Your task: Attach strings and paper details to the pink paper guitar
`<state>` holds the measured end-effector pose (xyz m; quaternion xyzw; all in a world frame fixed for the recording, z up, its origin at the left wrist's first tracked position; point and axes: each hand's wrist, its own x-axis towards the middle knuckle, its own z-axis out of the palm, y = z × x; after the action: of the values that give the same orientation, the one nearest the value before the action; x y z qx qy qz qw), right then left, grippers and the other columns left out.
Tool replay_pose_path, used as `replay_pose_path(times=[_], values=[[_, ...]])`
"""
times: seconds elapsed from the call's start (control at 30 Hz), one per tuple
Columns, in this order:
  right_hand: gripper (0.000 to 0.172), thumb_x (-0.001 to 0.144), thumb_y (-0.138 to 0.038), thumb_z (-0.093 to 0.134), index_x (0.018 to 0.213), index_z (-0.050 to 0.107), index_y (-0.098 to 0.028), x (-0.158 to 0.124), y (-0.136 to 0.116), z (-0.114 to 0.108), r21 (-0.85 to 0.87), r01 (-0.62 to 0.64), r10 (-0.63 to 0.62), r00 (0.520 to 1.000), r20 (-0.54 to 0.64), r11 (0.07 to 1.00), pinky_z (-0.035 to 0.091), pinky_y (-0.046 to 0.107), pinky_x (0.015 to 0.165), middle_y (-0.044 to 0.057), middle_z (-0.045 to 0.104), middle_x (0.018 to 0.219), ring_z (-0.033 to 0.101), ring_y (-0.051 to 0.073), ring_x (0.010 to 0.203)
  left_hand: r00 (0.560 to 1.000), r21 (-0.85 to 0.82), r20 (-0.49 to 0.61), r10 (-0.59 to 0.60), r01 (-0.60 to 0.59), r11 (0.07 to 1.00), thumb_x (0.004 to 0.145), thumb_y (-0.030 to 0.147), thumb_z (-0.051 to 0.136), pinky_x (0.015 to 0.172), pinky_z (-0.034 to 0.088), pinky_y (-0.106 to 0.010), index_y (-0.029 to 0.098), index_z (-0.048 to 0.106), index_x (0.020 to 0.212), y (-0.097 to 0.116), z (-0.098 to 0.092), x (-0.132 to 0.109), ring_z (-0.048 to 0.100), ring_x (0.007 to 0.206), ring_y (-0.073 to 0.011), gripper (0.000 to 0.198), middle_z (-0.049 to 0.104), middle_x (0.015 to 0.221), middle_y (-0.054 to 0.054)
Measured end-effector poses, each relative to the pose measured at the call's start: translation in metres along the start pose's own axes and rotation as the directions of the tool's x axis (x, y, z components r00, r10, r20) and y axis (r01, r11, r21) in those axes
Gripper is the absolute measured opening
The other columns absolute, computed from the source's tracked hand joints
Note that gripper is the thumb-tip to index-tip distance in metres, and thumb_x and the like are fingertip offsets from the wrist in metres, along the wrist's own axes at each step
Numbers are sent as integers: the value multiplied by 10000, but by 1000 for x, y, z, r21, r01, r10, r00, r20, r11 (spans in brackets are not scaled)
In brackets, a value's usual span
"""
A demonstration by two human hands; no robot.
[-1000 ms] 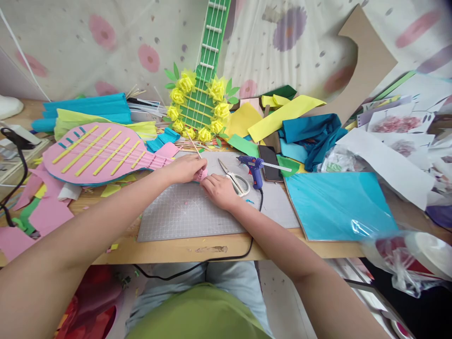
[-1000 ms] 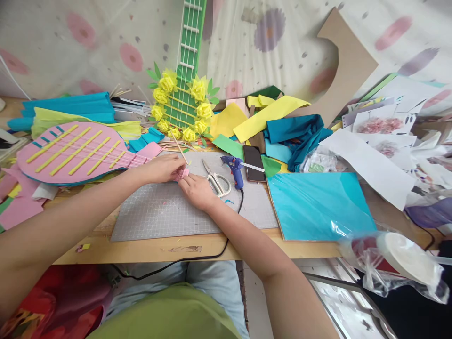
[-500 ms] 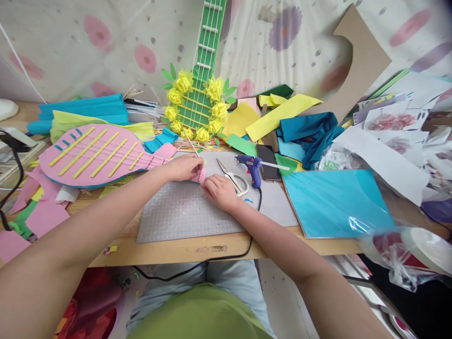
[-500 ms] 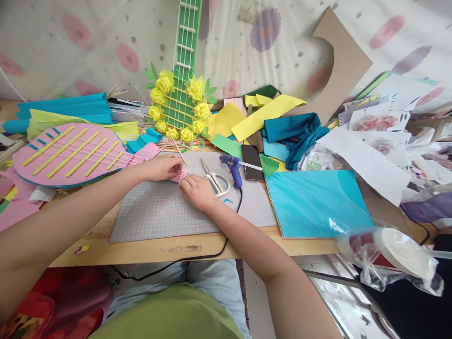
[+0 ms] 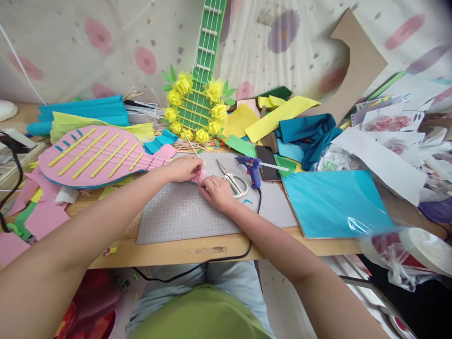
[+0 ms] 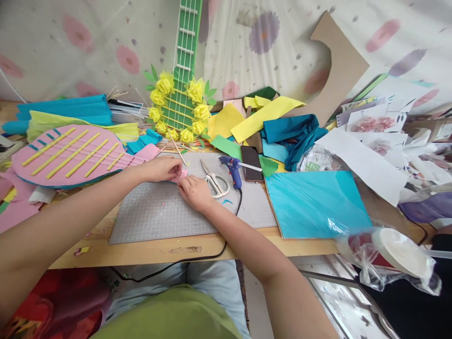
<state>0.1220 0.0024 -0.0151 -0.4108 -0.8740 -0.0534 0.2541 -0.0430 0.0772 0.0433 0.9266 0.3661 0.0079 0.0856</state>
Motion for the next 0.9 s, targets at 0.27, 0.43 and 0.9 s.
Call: replay_pose_path(times=[0.27,0.43,0.9], values=[[116,839,-195,466,770,554,-165,-7,1,-5,92,-78,79,997,-1,993,364,255,674,49,628,744,546,146,723,997,-43,-41,64,-65,997,664,105,477,714,370,-254,187,542,845,2,-7,-3,518,867,-173,209,590,839,-23],[114,829,-221,481,782,570,-167,-10,5,-12,159,-235,239,971,-9,959,354,240,622,23,598,690,527,127,647,983,-19,-7,185,-185,983,682,123,497,805,363,-292,204,588,837,5,-10,-5,503,901,-186,198,583,883,-35],[110,806,-229,513,728,568,-176,-11,5,-13,234,-297,318,946,-57,926,336,236,584,11,582,646,497,121,606,986,14,161,38,-40,999,667,294,583,811,397,-276,182,524,1053,13,-16,7,535,968,-200,406,588,1060,-59]])
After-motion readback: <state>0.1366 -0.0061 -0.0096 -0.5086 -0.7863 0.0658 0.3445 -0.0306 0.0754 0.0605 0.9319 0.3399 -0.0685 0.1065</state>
